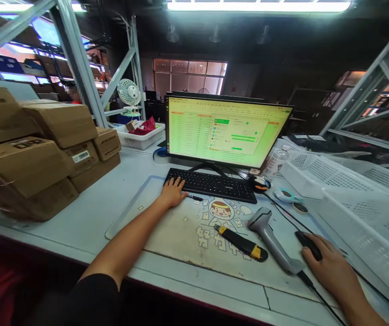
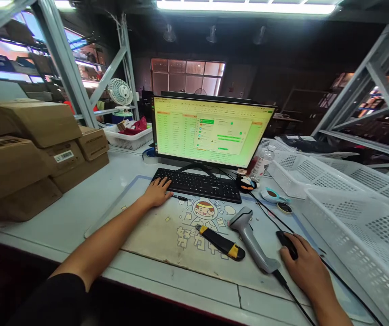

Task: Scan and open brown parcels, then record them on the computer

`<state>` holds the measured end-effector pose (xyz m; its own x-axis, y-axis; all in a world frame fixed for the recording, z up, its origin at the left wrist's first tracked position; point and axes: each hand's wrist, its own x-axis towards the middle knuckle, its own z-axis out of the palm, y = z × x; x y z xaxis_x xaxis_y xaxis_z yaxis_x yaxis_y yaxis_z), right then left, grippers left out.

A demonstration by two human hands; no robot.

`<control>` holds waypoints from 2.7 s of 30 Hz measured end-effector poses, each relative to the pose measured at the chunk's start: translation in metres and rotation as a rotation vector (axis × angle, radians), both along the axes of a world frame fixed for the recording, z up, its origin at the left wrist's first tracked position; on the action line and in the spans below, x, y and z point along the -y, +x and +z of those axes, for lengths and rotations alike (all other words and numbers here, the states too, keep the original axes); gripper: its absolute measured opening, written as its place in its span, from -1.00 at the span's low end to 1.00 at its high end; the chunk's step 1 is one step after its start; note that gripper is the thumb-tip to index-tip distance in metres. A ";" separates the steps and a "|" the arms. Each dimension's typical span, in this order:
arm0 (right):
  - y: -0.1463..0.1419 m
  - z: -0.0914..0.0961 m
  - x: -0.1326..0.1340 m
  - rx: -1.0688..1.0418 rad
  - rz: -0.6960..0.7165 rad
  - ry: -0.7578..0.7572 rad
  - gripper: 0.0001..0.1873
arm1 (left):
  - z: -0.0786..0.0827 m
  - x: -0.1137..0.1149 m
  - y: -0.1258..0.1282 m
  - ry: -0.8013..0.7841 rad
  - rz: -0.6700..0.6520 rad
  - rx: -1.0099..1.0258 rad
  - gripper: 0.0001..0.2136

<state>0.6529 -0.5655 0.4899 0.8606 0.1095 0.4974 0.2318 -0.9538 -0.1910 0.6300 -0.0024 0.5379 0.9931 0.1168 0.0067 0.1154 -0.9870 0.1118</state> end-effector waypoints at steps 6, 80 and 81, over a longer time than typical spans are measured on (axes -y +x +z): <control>0.003 0.000 0.001 -0.012 -0.006 0.023 -0.35 | 0.002 0.001 -0.002 -0.022 0.006 -0.001 -0.30; -0.007 0.026 -0.017 -0.113 0.062 0.165 -0.35 | 0.002 -0.001 -0.001 -0.064 -0.009 0.030 -0.31; -0.006 0.025 -0.017 -0.114 0.069 0.176 -0.36 | 0.002 -0.001 -0.001 -0.066 -0.009 0.028 -0.31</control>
